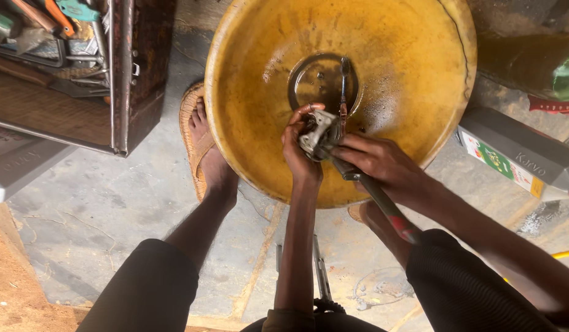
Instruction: The person cleans a small metal mechanical part by scrubbing it with a brush and pouring liquid from a bottle into a yellow basin. The person repeatedly scrubs the part, pours more liquid, and continues cleaning until the part appears cleaner.
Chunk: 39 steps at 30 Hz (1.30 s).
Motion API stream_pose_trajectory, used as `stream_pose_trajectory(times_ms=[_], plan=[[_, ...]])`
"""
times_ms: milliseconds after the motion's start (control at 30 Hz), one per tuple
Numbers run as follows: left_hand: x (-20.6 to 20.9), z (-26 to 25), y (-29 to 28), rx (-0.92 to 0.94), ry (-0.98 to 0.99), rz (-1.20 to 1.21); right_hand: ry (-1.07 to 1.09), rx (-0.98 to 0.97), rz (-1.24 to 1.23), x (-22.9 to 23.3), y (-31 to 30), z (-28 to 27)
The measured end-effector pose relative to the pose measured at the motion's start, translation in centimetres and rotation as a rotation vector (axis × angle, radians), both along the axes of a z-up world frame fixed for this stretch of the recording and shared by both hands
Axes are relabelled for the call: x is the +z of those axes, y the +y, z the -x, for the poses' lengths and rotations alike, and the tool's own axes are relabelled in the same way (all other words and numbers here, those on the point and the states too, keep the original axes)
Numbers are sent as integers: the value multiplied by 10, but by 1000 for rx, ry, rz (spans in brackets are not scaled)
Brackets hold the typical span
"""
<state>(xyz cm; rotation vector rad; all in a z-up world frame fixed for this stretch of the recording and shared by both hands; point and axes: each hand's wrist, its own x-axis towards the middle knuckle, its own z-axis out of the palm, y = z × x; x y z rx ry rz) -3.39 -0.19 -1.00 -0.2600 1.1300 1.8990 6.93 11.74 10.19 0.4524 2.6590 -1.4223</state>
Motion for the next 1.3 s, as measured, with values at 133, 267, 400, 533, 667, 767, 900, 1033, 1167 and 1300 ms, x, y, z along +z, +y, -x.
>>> stream_pose_trajectory(times_ms=[133,267,400,533,667,767,900,1033,1167,1300], plan=[[9,-7,-1,-6,-54,-28,7,71,-199,-10,-16,-13],[8,3,4,35,-211,99,101,85,-158,-15,-5,-18],[3,-14,2,-11,-167,86,65,165,-351,-23,-6,-39],[1,4,11,8,-138,51,50,-65,-26,-44,-14,-32],[8,-9,5,-13,-130,67,80,176,-552,-47,1,-51],[13,-2,8,23,-151,62,103,-397,66,-54,-39,-31],[7,-8,-1,-20,-66,48,36,-323,153,-46,-41,-41],[1,-9,10,-4,-97,88,101,194,-445,-42,9,-39],[7,-2,4,27,-97,111,-2,-280,166,-34,-27,-37],[10,-16,0,75,-210,45,108,-348,277,-37,-42,-42]])
